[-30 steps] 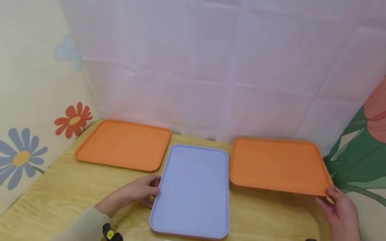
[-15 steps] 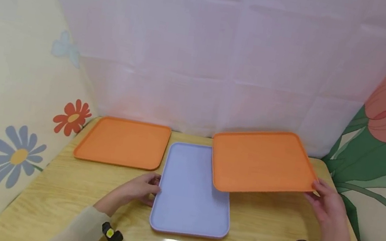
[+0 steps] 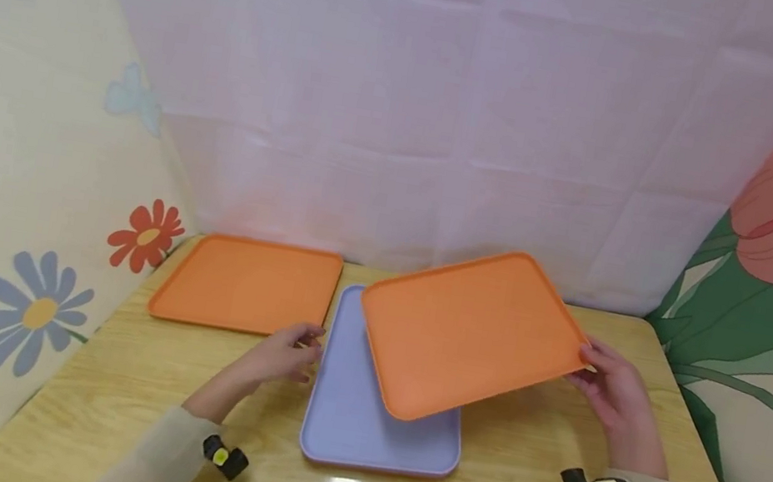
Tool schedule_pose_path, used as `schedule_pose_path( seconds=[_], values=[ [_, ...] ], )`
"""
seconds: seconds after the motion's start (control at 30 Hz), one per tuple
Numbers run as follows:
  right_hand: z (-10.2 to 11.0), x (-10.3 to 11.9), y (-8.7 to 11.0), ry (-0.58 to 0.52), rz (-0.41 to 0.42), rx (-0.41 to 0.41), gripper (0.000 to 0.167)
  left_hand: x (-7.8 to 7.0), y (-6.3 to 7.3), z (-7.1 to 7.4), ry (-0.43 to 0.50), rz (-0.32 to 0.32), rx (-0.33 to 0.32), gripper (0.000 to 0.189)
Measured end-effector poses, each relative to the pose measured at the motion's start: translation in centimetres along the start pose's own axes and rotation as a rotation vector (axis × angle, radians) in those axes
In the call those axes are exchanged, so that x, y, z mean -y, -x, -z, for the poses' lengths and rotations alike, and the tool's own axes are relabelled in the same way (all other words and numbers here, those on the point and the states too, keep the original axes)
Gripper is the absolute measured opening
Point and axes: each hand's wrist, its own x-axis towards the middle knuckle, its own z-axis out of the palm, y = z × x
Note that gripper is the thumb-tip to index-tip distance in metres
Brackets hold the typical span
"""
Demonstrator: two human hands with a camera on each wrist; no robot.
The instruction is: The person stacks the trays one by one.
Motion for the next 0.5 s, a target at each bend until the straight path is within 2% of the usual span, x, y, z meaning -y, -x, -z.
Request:
schedule_pose_path(
  seconds=[0.13, 0.23, 0.33, 0.5],
  values=[
    [-0.8, -0.3, -0.8, 0.081, -0.026, 0.008, 0.04, -1.5, -0.3, 1.0, -0.017, -0.093, -0.042, 0.044],
    [-1.2, -0.6, -1.3, 0.142, -0.037, 0.006, 0.039, -2.5, -0.6, 1.8, 0.001, -0.118, -0.037, 0.046],
    [-1.5, -1.0, -1.7, 0.173, -0.047, 0.023, 0.039, -3.0, -1.1, 2.4, 0.012, -0.113, -0.002, 0.048],
    [-1.7, -1.5, -2.5, 0.202, -0.07, 0.067, 0.04, -3.4, -1.8, 2.8, -0.029, -0.099, 0.133, 0.051]
  ],
)
